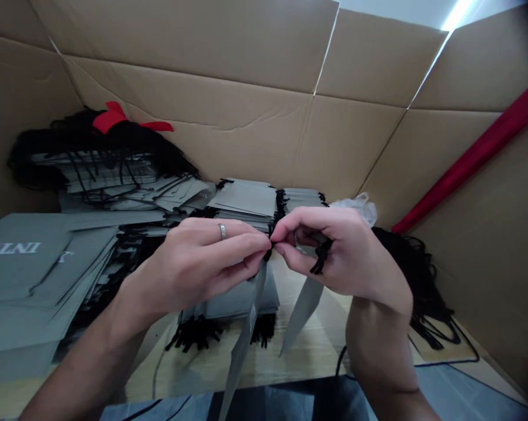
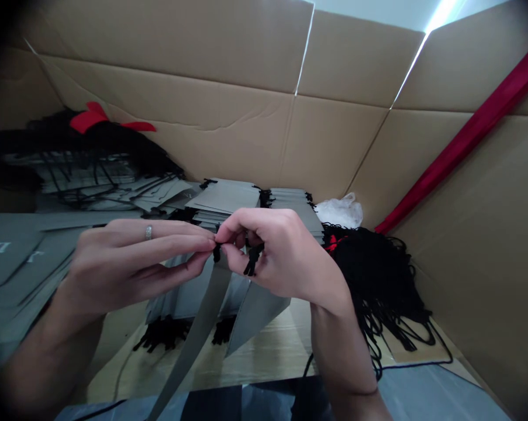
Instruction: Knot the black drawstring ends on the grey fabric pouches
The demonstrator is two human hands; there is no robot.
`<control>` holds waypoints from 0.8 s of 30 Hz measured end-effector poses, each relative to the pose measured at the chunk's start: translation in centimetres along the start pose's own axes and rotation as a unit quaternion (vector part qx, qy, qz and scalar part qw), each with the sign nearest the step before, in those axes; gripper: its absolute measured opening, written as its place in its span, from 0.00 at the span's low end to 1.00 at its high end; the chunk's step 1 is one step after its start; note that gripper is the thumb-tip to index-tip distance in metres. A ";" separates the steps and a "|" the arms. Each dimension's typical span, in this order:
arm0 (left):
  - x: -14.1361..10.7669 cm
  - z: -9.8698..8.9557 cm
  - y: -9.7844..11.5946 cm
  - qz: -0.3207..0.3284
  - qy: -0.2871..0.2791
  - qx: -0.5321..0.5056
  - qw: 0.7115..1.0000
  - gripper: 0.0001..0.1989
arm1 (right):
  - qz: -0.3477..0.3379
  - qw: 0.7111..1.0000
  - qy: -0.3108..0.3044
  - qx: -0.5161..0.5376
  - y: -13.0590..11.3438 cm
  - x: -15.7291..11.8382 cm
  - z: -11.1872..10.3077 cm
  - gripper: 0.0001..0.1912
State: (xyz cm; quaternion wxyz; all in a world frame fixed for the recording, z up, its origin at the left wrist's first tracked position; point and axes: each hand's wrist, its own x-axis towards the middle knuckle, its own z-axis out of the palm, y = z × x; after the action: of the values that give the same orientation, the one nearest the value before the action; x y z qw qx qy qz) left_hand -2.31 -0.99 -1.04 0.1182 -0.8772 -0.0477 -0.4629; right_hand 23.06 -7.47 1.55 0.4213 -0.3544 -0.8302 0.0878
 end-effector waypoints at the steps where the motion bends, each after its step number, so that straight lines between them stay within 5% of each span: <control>1: 0.0 0.1 0.1 -0.001 0.003 0.012 1.000 0.04 | -0.005 1.000 0.005 -0.004 0.0 0.0 0.1 0.07; 6: 0.1 0.6 0.3 -0.021 0.031 0.044 0.998 0.07 | -0.026 0.999 0.041 -0.009 -0.1 0.3 0.7 0.08; 16: 0.8 0.6 0.7 -0.106 0.081 -0.108 0.985 0.09 | 0.017 0.991 0.025 0.130 -0.2 0.4 0.5 0.07; 24: -0.1 0.5 0.0 -0.004 0.029 0.025 0.999 0.03 | -0.051 0.995 0.019 -0.078 -0.4 -0.3 0.2 0.10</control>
State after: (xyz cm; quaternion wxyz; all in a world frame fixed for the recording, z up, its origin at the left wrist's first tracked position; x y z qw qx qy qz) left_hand -1.93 -0.82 -1.41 0.1394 -0.8600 -0.0589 -0.4874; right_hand 22.82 -7.94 1.43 0.4122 -0.3452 -0.8431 -0.0058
